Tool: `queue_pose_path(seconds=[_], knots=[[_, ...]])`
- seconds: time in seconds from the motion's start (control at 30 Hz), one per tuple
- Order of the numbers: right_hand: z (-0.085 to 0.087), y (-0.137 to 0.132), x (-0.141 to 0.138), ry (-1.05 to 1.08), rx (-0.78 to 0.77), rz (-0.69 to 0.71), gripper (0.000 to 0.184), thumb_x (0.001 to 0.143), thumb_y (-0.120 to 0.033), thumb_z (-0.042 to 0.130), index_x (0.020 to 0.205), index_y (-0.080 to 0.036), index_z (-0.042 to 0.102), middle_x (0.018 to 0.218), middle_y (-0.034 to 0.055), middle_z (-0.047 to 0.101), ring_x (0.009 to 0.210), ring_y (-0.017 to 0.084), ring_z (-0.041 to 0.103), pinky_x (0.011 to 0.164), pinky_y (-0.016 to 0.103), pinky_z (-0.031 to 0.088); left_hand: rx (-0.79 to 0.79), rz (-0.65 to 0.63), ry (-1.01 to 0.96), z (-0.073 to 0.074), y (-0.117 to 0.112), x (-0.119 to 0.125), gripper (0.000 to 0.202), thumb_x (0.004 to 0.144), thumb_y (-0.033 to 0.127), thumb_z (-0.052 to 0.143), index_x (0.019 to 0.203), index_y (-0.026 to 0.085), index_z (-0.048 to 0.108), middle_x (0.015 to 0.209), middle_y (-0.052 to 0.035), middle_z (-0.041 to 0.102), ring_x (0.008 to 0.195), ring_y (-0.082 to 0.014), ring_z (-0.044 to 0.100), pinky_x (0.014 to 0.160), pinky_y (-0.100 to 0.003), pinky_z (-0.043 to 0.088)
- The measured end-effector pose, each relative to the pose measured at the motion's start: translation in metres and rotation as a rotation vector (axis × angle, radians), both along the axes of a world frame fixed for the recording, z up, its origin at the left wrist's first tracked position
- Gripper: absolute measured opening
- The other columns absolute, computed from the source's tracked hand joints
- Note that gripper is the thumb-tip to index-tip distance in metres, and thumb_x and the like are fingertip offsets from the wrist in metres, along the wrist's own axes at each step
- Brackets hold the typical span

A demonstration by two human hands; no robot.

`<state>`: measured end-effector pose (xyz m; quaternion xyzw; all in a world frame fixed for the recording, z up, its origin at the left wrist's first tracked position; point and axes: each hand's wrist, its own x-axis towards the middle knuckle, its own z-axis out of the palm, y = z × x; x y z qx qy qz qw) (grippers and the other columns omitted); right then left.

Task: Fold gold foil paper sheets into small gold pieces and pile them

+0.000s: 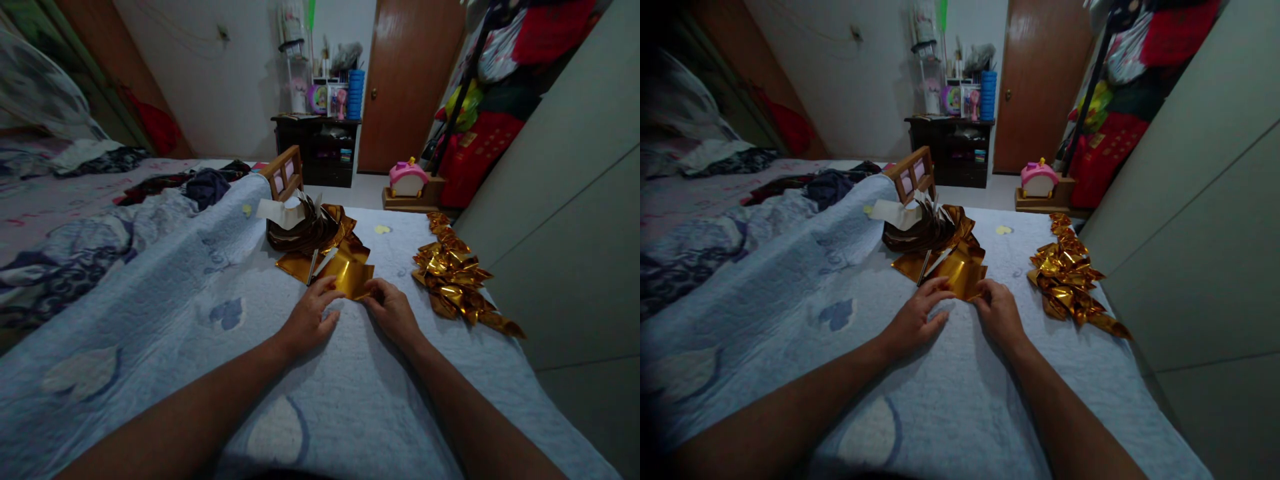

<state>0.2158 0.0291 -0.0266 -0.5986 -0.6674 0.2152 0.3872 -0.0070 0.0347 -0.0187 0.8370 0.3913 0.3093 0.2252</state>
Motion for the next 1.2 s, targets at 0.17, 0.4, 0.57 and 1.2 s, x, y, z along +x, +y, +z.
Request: queue_pose_path(seconds=[0.17, 0.4, 0.57, 1.2], knots=[[0.003, -0.001, 0.001, 0.109, -0.046, 0.015, 0.011, 0.081, -0.025, 0.061, 0.088, -0.022, 0.068, 0.079, 0.0018, 0.07, 0.073, 0.02, 0.064, 0.07, 0.033, 0.049, 0.034, 0.066, -0.024, -0.002, 0.001, -0.002, 0.036, 0.088, 0.015, 0.058, 0.123, 0.019, 0.064, 0.147, -0.0149, 0.049, 0.137, -0.0309, 0.049, 0.115, -0.055, 0.043], [0.006, -0.002, 0.0, 0.091, -0.089, 0.025, 0.014, 0.081, -0.027, 0.061, 0.092, -0.021, 0.067, 0.079, 0.0023, 0.069, 0.073, 0.021, 0.062, 0.072, 0.035, 0.049, -0.009, 0.14, -0.041, -0.001, 0.003, -0.004, 0.05, 0.09, 0.017, 0.056, 0.14, 0.02, 0.05, 0.156, -0.0157, 0.037, 0.146, -0.0305, 0.039, 0.121, -0.053, 0.035], [0.002, -0.003, -0.001, -0.123, 0.023, 0.043, 0.028, 0.071, -0.023, 0.072, 0.098, -0.02, 0.063, 0.096, 0.0088, 0.069, 0.091, 0.028, 0.062, 0.084, 0.042, 0.049, -0.076, 0.182, -0.034, -0.006, 0.006, -0.005, 0.055, 0.089, 0.019, 0.055, 0.143, 0.017, 0.045, 0.157, -0.0179, 0.036, 0.148, -0.031, 0.036, 0.121, -0.052, 0.035], [-0.005, -0.002, -0.002, -0.317, 0.12, -0.039, 0.013, 0.08, -0.017, 0.064, 0.093, -0.018, 0.063, 0.096, 0.0101, 0.058, 0.094, 0.028, 0.056, 0.085, 0.041, 0.047, -0.079, 0.239, -0.116, -0.003, 0.009, -0.006, 0.052, 0.083, 0.013, 0.055, 0.135, 0.019, 0.048, 0.131, -0.0121, 0.048, 0.128, -0.0264, 0.051, 0.113, -0.047, 0.042]])
